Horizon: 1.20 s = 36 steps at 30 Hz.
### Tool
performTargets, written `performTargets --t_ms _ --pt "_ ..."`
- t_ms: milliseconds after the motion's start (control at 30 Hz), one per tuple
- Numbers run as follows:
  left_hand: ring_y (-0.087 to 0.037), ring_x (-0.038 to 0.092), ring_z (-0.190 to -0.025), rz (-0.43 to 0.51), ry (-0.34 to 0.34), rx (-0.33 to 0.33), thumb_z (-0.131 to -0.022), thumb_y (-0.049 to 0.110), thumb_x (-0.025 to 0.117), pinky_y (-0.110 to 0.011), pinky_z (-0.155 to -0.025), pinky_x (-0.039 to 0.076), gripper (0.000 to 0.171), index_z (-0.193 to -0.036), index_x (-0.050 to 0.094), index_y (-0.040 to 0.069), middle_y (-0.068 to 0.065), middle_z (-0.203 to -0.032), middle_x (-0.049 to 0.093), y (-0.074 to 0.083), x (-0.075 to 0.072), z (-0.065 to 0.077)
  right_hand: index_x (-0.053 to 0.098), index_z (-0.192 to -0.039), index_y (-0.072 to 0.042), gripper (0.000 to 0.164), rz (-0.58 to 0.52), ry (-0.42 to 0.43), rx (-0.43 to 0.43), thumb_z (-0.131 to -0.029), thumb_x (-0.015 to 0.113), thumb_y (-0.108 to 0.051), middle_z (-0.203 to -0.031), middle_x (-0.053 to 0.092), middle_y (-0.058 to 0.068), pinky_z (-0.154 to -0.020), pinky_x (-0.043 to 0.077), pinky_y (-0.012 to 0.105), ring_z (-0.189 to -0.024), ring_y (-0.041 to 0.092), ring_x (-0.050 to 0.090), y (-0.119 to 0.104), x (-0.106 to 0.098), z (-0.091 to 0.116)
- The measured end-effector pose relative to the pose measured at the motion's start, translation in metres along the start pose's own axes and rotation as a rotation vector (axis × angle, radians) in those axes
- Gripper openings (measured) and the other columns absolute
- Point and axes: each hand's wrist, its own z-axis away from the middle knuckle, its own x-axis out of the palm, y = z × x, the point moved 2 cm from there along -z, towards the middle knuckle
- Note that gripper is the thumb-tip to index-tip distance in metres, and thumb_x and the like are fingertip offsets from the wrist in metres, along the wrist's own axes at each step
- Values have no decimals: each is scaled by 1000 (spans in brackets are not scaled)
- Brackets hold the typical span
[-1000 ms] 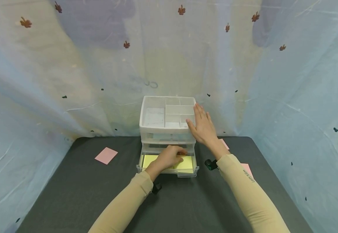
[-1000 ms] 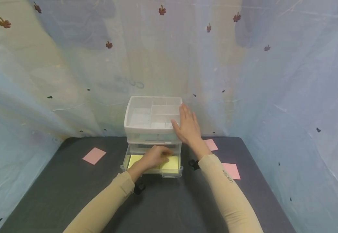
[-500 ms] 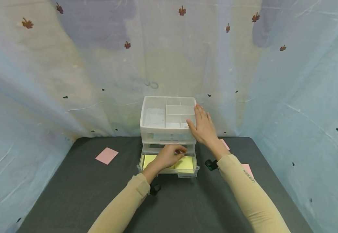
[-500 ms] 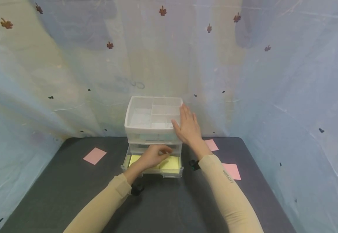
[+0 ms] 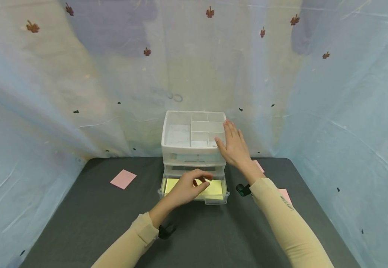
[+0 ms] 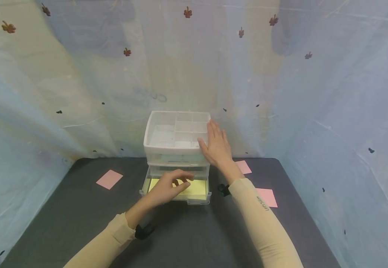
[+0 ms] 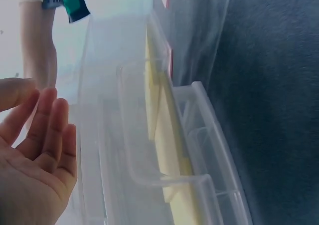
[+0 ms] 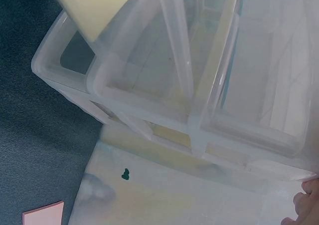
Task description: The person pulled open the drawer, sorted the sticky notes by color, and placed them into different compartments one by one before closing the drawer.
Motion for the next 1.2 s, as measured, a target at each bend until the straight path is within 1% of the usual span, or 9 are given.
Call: performTargets --t_ms 167,300,500,600,767,967,1033,1100,1200 --pt "-11 67 -101 17 5 35 -103 14 68 -31 -79 56 28 -131 72 10 7 -118 72 3 -1 18 16 -166 -1 76 6 1 -6 -111 38 -48 -174 10 13 -129 11 57 -160 34 10 1 2 -1" --pt "-10 67 -100 26 -9 68 -103 12 68 -30 -78 56 28 -130 72 11 6 -118 73 2 0 31 17 -165 0 76 9 11 -12 -111 39 -48 -174 11 14 -128 12 57 -160 35 11 2 3 -1" --pt "-11 67 -96 36 -23 148 -103 13 68 -28 -74 57 26 -128 72 17 3 -117 72 0 0 49 17 -165 0 76 11 9 -13 -111 38 -49 -174 11 14 -128 12 57 -160 35 11 3 4 -1" --pt "-9 66 -95 47 -41 153 -104 17 68 -26 -71 57 25 -128 71 22 2 -117 72 -1 1 57 16 -166 0 77 10 6 -14 -111 38 -49 -174 10 14 -128 12 57 -160 35 11 4 5 -2" --pt "-8 65 -95 70 -83 101 -104 17 67 -26 -72 56 26 -129 71 25 3 -117 71 -9 7 69 16 -166 0 76 1 10 -16 -111 38 -49 -175 9 13 -129 9 55 -160 35 11 4 5 -2" --pt "-9 65 -101 136 -144 14 -105 17 66 -29 -79 57 26 -130 71 21 1 -120 72 -24 21 82 15 -166 -1 77 1 8 -11 -111 38 -49 -175 9 13 -129 9 55 -160 36 11 4 4 -2" --pt "-11 65 -104 166 -160 -26 -106 21 64 -29 -82 57 27 -131 71 18 0 -122 72 -30 26 85 14 -166 -1 77 2 4 -9 -111 38 -50 -175 8 13 -129 8 55 -160 35 10 4 4 -2" --pt "-16 68 -107 223 -171 -75 -107 22 63 -29 -85 58 29 -133 70 12 -3 -123 72 -35 30 87 14 -166 -1 77 0 2 -9 -111 37 -50 -175 8 12 -129 7 55 -160 35 10 4 4 -2" --pt "-21 70 -107 314 -162 -142 -108 22 61 -31 -88 60 33 -135 67 4 -9 -124 73 -40 35 87 15 -166 -1 77 -5 2 -11 -111 37 -50 -175 8 12 -129 7 54 -160 35 10 4 4 -2"
